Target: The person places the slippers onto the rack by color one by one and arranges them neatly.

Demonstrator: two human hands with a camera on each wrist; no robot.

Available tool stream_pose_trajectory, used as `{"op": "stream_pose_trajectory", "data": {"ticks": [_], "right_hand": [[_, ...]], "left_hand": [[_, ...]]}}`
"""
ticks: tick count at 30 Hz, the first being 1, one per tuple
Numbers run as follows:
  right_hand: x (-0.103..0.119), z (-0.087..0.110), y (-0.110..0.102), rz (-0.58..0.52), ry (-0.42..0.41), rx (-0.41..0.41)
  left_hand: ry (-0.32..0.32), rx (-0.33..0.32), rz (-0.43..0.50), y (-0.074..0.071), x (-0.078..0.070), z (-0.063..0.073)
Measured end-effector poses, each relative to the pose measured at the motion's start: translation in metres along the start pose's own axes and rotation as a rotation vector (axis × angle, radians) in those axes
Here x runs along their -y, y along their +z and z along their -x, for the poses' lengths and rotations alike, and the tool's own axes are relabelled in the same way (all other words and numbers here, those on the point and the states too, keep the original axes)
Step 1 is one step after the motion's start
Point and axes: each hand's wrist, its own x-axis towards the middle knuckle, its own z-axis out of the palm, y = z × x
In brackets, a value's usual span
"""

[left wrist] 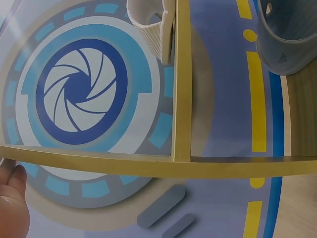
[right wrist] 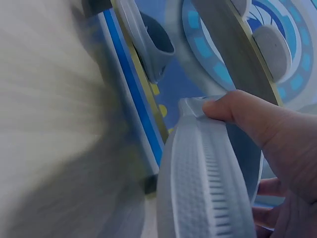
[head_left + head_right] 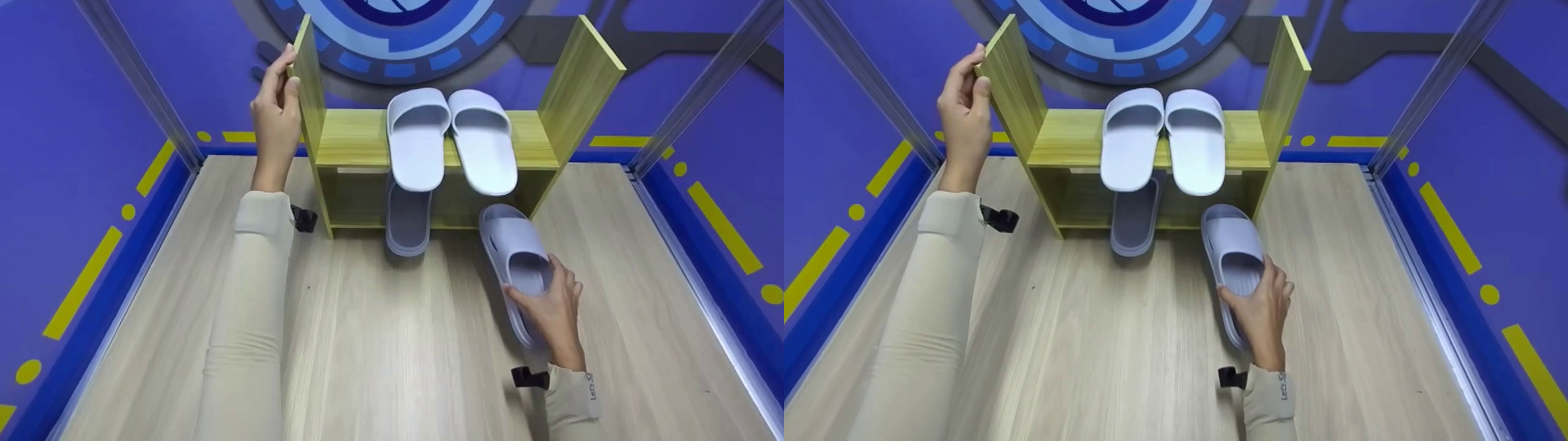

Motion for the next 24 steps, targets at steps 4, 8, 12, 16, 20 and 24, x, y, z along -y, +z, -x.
{"op": "stream_pose_trajectory", "data": {"ticks": [4,8,12,16,20,24], "right_hand": [[0.009,-0.007,0.005,-0.010,-0.023,-0.021],[0.018,-0.016,0.014,-0.021,-0.053,-0.042],[0.025,-0.026,0.025,-0.030,-0.080,-0.066],[0.032,-0.034,0.036,-0.033,-0.091,-0.087],[0.039,-0.044,0.046,-0.035,-0.085,-0.083],[0.047,-0.053,0.056,-0.028,-0.074,-0.083]], "left_hand": [[0.037,-0.001,-0.013,0.000,0.001,0.000],[0.073,-0.008,-0.024,0.000,0.004,0.001],[0.070,-0.008,-0.026,0.000,0.004,0.001],[0.063,-0.008,-0.029,0.000,0.005,0.001],[0.065,-0.013,-0.024,0.000,0.004,0.001],[0.050,-0.010,-0.021,0.001,0.002,0.001]]}}
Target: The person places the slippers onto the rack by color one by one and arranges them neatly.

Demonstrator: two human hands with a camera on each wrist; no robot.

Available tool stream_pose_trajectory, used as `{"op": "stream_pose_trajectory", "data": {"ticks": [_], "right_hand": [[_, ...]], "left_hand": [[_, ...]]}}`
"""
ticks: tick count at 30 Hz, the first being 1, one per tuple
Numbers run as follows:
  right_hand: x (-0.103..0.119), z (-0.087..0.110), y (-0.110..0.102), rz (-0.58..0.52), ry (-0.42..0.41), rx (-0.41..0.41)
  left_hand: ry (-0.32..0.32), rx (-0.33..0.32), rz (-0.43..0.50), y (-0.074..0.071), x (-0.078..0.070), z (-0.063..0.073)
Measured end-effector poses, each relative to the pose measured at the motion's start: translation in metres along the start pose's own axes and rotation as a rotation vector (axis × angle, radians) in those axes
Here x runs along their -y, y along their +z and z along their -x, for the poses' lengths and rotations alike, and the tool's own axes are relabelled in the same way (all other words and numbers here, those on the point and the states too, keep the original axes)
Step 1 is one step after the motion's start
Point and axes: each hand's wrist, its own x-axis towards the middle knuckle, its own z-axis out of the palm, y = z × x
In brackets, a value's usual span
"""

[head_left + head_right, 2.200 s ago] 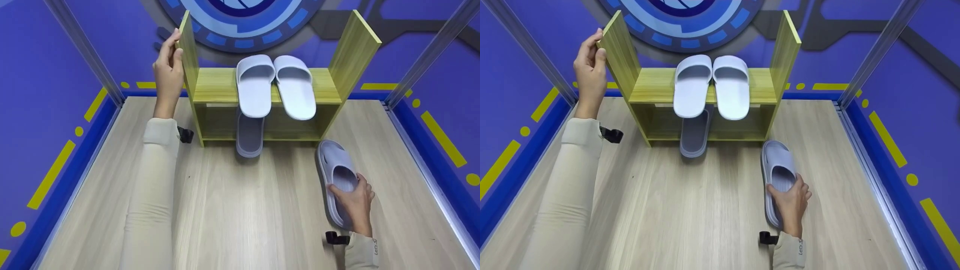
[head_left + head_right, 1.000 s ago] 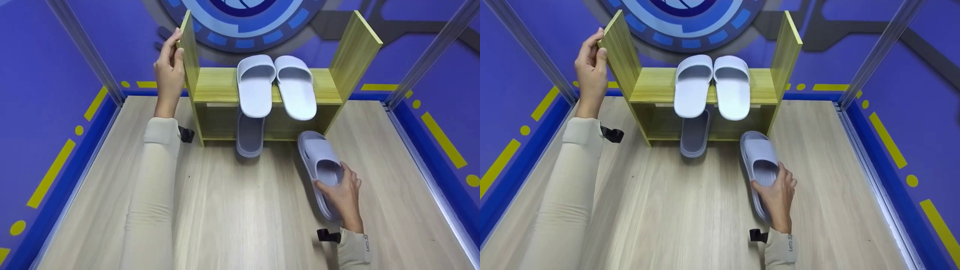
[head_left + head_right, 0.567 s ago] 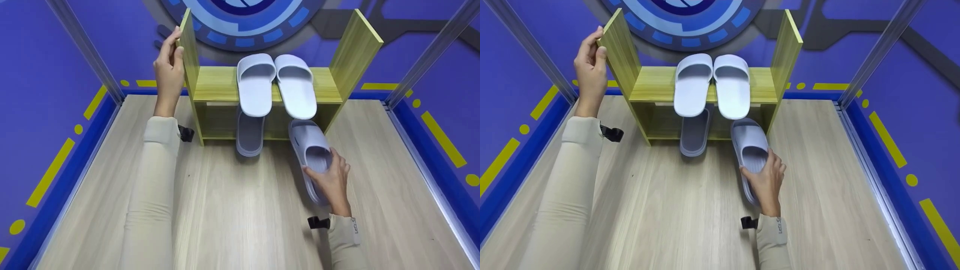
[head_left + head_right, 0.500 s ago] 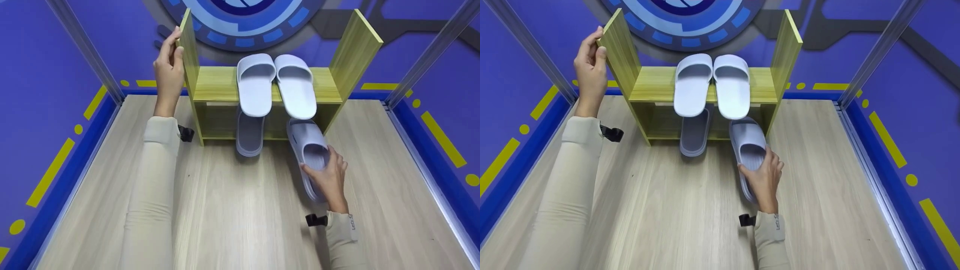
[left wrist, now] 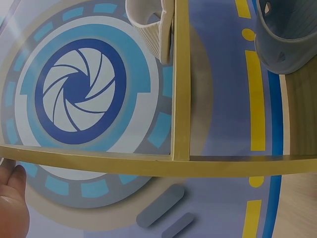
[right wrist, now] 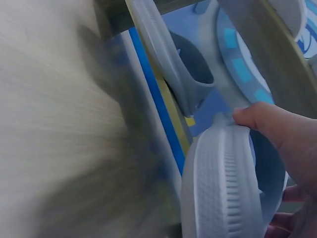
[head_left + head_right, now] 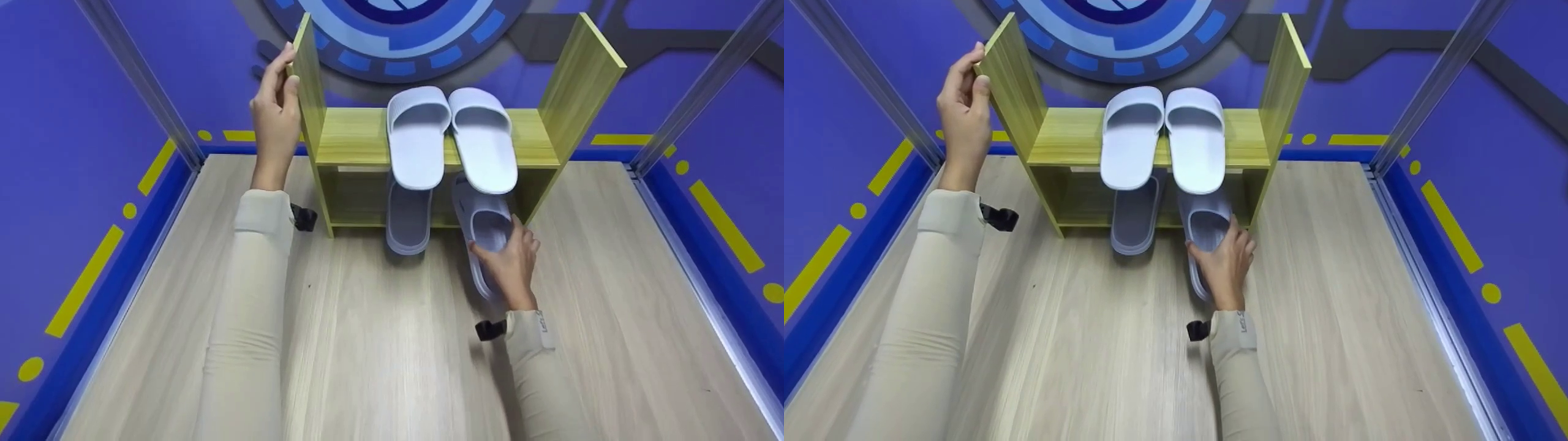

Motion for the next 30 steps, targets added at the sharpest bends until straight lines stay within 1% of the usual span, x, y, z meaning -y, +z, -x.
{"op": "stream_pose_trajectory", "data": {"ticks": [5,7,8,10,15,18,22,23,30], "right_hand": [[0.010,-0.011,0.014,-0.002,-0.014,-0.013],[0.015,-0.015,0.018,0.010,-0.019,-0.017],[0.017,-0.018,0.021,0.017,-0.021,-0.017],[0.022,-0.023,0.025,0.041,-0.015,-0.016],[0.031,-0.035,0.034,0.091,0.002,-0.006],[0.034,-0.040,0.039,0.095,0.003,0.008],[0.036,-0.045,0.045,0.096,-0.005,0.022],[0.036,-0.046,0.046,0.099,-0.008,0.023],[0.037,-0.052,0.052,0.078,-0.025,0.005]], "left_hand": [[-0.107,0.024,0.012,-0.001,-0.002,-0.003],[-0.136,0.027,0.013,-0.001,-0.002,-0.003],[-0.135,0.026,0.010,-0.002,-0.002,-0.003],[-0.110,0.020,0.000,-0.002,-0.001,-0.003],[-0.007,-0.005,-0.011,-0.003,0.002,0.000],[0.001,-0.011,-0.001,-0.004,0.002,0.000],[-0.005,-0.011,0.009,-0.003,0.001,0.000],[0.002,-0.011,0.003,-0.003,0.001,0.000],[-0.019,-0.005,0.030,0.000,-0.001,0.000]]}}
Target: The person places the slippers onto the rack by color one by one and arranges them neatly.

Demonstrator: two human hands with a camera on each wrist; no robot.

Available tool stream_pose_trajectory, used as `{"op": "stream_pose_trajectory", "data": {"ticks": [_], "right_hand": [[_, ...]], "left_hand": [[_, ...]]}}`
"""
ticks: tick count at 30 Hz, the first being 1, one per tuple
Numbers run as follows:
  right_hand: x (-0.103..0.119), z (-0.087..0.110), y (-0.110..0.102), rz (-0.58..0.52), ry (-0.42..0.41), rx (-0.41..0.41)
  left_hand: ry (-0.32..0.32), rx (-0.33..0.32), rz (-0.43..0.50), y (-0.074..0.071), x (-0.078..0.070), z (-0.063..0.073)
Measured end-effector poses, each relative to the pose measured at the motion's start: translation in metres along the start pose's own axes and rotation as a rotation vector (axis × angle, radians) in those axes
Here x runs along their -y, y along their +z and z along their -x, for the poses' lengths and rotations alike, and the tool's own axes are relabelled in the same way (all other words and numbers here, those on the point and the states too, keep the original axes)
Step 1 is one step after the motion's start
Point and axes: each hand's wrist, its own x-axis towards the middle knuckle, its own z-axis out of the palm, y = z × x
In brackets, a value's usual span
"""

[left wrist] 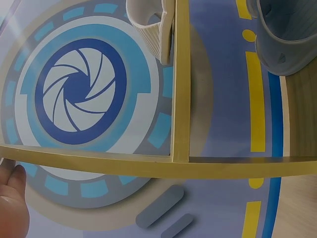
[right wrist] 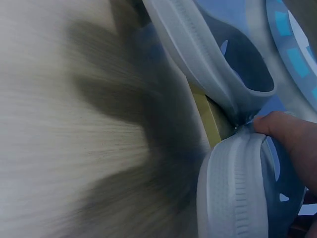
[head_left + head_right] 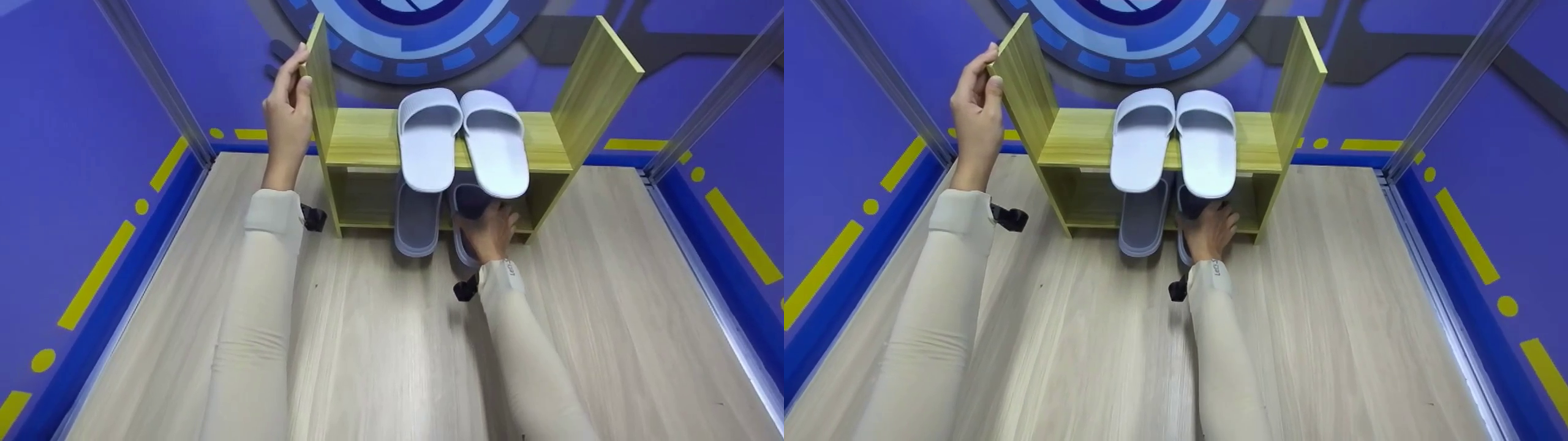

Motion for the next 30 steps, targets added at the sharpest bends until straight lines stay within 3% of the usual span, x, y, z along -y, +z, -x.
{"op": "stream_pose_trajectory", "data": {"ticks": [9,16,21,30], "right_hand": [[0.003,-0.006,0.007,0.027,0.009,-0.023],[0.008,-0.010,0.011,0.050,0.008,0.006],[0.012,-0.013,0.011,0.032,-0.005,0.038],[0.017,-0.012,0.015,-0.032,-0.013,0.042]], "left_hand": [[0.002,-0.003,-0.014,0.001,0.001,-0.001],[0.007,-0.001,-0.011,0.001,0.002,0.000],[0.036,-0.007,-0.026,0.000,0.003,0.000],[0.021,-0.007,-0.006,0.000,0.004,0.000]]}}
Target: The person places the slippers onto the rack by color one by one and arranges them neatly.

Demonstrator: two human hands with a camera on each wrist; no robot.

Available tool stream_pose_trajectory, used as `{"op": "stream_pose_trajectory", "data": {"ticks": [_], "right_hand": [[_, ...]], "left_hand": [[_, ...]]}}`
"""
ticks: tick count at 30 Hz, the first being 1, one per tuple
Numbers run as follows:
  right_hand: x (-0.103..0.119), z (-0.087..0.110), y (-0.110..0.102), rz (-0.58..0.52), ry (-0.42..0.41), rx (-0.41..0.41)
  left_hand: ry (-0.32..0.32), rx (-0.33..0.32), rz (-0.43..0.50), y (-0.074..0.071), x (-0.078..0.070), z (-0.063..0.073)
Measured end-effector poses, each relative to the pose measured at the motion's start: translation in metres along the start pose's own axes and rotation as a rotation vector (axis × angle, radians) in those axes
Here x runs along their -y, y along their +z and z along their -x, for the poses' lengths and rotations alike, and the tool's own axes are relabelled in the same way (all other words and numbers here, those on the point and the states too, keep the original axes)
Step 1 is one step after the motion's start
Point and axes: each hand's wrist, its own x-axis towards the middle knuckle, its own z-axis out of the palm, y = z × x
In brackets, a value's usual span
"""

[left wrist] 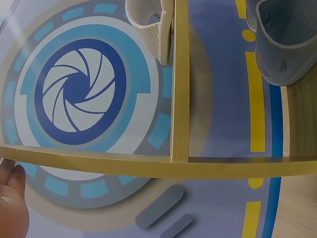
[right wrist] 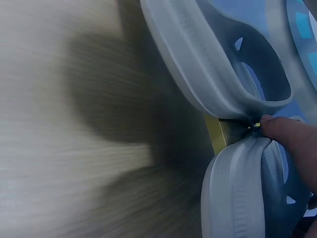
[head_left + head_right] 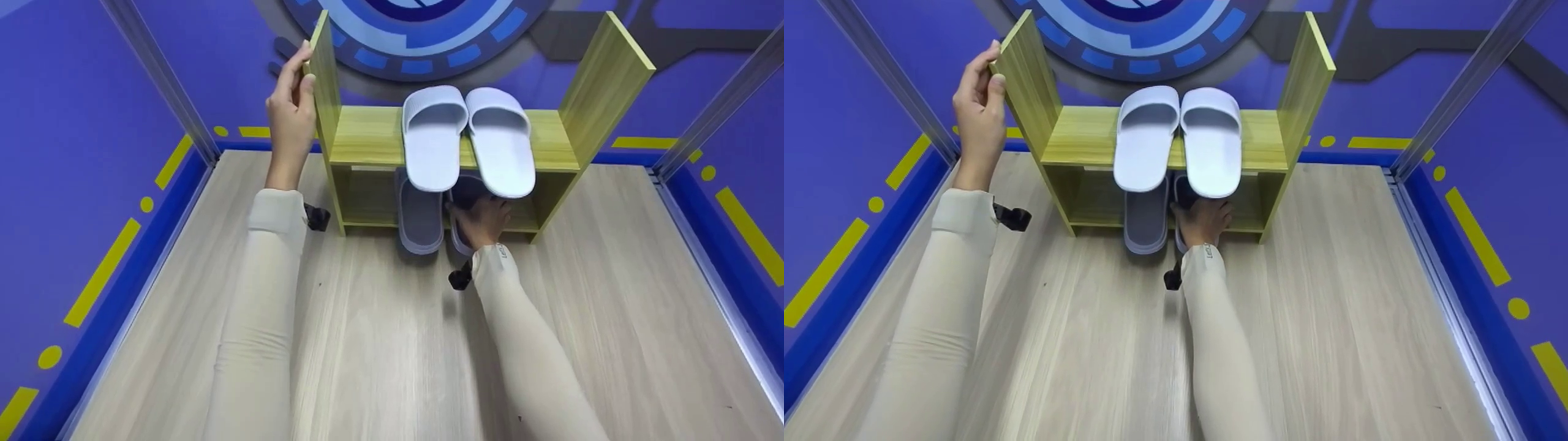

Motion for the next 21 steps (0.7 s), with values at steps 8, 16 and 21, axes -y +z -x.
{"op": "stream_pose_trajectory", "data": {"ticks": [8,16,21], "right_hand": [[0.0014,0.0012,0.0001,-0.058,-0.003,0.031],[0.0049,0.0019,0.0002,-0.042,0.031,0.048],[0.0039,0.0031,-0.0002,-0.049,0.021,0.055]], "left_hand": [[-0.002,0.003,-0.007,0.0000,-0.0015,0.0008],[-0.012,-0.003,-0.002,0.0006,0.0008,0.0004],[-0.019,0.002,-0.011,0.0007,0.0013,-0.0004]]}}
